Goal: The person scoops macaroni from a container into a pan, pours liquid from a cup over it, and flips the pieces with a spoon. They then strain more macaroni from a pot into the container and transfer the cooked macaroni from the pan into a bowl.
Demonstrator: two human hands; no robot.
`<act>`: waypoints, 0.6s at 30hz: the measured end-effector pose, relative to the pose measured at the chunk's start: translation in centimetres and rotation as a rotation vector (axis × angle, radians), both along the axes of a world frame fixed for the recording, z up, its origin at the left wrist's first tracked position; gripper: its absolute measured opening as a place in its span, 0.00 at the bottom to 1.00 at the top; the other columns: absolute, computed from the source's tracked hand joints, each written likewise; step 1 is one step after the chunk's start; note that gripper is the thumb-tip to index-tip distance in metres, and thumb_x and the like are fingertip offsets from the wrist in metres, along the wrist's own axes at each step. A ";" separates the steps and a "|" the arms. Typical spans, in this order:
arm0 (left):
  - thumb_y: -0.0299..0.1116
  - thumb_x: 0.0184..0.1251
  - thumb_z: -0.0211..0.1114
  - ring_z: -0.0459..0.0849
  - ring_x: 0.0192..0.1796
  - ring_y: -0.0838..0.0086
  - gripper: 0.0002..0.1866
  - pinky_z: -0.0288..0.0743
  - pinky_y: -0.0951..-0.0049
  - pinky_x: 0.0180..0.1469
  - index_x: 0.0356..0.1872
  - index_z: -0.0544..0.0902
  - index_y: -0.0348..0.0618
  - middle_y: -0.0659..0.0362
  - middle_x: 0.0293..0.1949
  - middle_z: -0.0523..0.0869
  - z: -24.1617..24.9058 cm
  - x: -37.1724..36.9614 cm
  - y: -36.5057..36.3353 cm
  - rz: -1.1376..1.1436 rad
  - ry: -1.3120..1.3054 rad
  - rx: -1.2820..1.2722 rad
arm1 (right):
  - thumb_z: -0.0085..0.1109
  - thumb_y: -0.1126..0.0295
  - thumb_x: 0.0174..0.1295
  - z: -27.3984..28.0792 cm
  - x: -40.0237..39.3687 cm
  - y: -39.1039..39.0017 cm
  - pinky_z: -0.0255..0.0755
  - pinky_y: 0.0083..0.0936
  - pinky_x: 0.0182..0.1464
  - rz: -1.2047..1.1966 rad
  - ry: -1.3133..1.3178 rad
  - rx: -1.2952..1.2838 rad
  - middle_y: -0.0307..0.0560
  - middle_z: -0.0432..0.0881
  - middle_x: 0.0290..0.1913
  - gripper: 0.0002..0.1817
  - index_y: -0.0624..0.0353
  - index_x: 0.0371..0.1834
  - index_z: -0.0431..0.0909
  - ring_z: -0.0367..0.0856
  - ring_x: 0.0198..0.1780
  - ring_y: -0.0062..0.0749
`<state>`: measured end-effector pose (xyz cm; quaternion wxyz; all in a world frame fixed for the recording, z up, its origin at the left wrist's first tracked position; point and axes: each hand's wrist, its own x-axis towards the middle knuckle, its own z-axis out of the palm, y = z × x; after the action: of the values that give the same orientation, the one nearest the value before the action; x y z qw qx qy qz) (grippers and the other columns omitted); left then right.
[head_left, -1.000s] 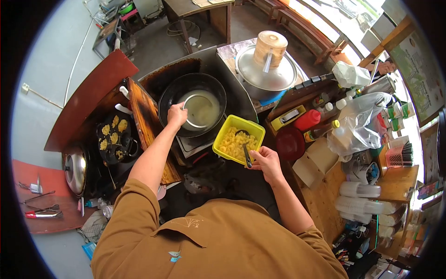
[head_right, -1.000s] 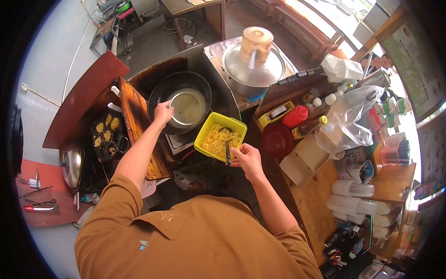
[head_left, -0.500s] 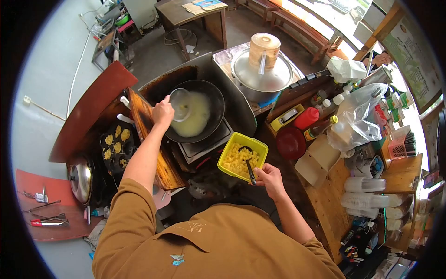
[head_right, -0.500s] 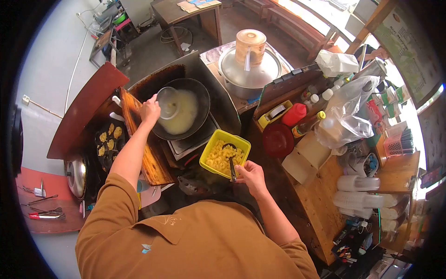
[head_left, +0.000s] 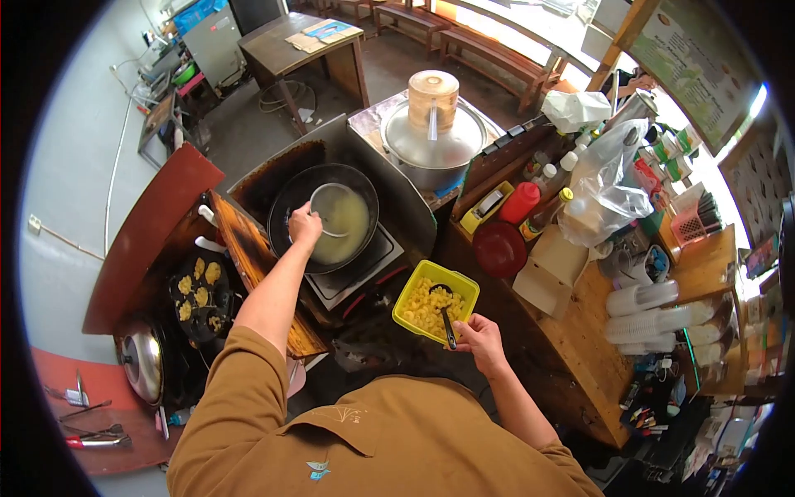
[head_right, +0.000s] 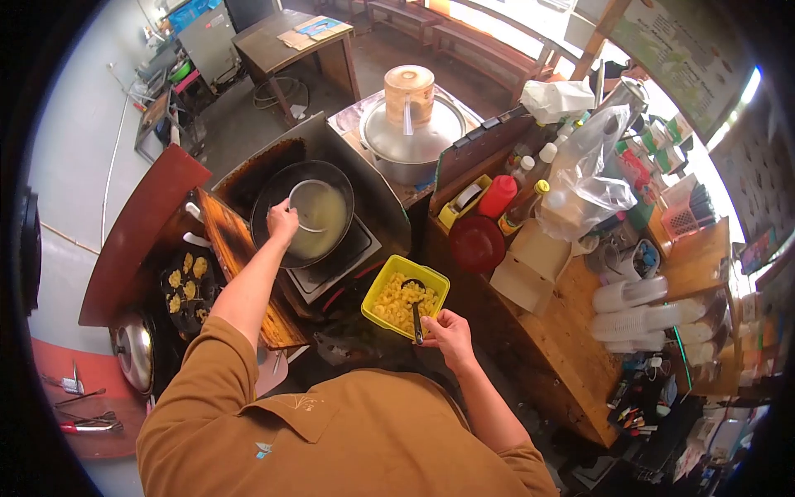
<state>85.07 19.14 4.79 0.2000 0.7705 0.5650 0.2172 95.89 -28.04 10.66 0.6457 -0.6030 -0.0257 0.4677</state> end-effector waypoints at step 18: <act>0.33 0.65 0.62 0.88 0.49 0.47 0.22 0.81 0.50 0.55 0.61 0.84 0.56 0.43 0.45 0.89 7.3 -2.2 -2.6 -0.338 0.090 0.148 | 0.65 0.70 0.69 0.0 -9.3 -2.4 0.84 0.23 0.30 -0.168 0.009 0.083 0.44 0.86 0.32 0.09 0.59 0.33 0.76 0.88 0.27 0.29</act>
<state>82.91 16.50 12.07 0.1510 0.8759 0.4185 0.1868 86.58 -30.45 10.65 0.7071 -0.5737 0.0082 0.4132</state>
